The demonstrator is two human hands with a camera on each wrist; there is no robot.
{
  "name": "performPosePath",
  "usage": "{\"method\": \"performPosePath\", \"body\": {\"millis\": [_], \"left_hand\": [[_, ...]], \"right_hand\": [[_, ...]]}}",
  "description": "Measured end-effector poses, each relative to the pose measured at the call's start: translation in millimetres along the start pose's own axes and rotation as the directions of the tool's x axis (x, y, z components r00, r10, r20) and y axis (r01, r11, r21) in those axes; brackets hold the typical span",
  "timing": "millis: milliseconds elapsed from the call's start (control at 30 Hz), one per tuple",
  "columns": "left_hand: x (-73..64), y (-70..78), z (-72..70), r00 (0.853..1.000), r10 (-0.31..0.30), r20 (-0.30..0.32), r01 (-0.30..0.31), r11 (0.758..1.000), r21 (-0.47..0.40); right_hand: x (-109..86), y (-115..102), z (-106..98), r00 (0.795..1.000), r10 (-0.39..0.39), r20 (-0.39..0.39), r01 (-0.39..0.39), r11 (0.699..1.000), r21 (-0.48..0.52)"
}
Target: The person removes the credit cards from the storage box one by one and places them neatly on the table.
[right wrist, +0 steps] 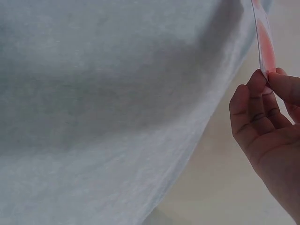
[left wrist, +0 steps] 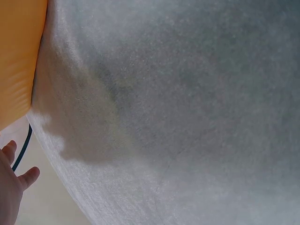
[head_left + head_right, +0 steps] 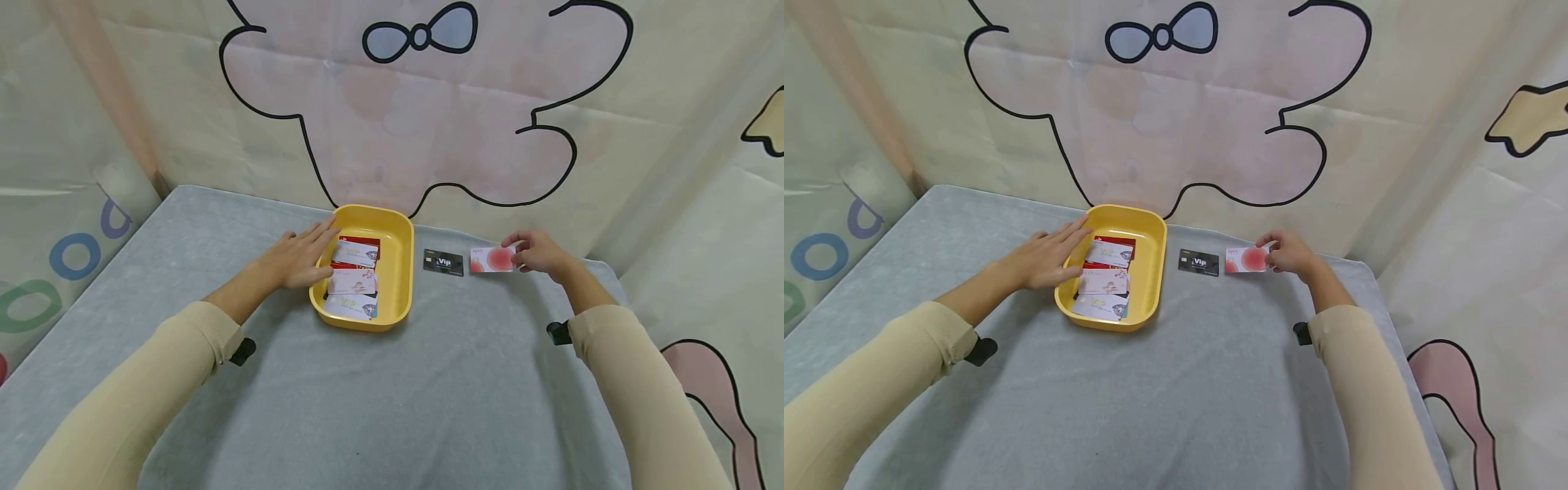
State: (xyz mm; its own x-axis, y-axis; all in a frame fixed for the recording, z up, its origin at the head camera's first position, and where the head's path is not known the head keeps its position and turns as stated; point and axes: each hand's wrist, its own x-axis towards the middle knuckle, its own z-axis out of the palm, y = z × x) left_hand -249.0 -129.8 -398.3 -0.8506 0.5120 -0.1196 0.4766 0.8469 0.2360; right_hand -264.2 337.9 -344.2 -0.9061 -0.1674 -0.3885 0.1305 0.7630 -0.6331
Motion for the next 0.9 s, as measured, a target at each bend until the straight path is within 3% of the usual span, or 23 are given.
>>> {"method": "performPosePath", "body": {"millis": [467,900], "left_hand": [[0.2,-0.2,-0.4,1.000,-0.005,0.002,0.005,1.000,-0.002],[0.4,-0.3,-1.0,1.000,-0.005,0.007,0.005,1.000,-0.004]], "right_hand": [[3.4,17,15,1.000,0.008,-0.015,-0.008,1.000,0.012],[7.8,19,26,0.999,0.026,-0.035,-0.029,0.995,-0.097]]}}
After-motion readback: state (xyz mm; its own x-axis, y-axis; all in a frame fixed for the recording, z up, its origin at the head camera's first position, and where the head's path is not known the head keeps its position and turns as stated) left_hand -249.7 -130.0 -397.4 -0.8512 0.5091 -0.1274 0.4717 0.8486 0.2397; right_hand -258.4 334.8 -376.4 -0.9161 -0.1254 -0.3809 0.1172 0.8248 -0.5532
